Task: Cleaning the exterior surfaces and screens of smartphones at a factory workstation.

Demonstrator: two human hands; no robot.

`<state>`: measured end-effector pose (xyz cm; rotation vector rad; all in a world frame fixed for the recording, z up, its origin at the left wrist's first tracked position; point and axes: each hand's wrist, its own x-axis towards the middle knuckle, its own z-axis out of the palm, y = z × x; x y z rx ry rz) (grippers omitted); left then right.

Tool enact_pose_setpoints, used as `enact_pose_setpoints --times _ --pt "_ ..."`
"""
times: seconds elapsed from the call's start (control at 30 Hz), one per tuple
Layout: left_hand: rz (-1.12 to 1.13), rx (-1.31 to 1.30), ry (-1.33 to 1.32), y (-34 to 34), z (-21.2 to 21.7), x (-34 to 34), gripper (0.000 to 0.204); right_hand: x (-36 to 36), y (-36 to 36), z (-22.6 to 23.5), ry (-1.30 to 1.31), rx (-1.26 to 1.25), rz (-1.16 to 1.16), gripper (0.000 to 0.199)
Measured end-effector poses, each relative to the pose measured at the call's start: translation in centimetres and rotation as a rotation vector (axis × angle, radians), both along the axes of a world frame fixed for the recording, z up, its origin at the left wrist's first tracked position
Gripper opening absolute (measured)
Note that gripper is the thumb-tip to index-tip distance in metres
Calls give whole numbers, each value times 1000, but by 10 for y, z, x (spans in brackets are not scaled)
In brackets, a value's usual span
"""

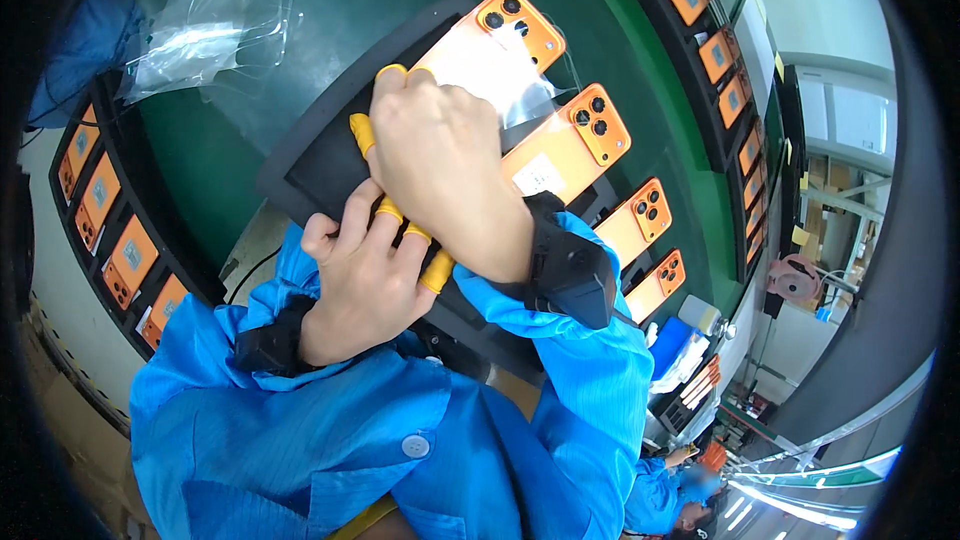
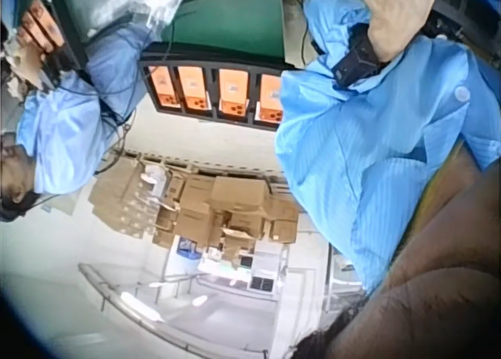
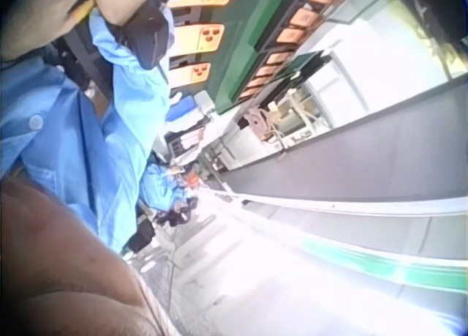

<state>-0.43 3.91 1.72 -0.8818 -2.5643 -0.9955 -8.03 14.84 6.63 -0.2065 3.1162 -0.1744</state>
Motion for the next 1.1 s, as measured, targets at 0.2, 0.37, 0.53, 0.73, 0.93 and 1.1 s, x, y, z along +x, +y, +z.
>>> enact_pose_setpoints --times 0.2,0.37,0.53,0.73,0.93,1.1 --pt "93 23 91 -17 1 -7 19 2 14 -9 72 -234 78 14" --pt "167 -9 133 -24 -2 -19 18 -3 21 -4 -9 -318 113 14" --pt "116 -82 81 -28 2 -20 17 6 3 -6 42 -146 62 22" --pt "149 -101 75 -30 0 -21 19 0 15 -13 27 -324 112 17" --pt "176 -105 114 -25 3 -27 18 -5 27 -6 20 -448 138 14" --pt "60 -219 59 -18 7 -27 22 -6 53 -13 -292 -1051 -96 14"
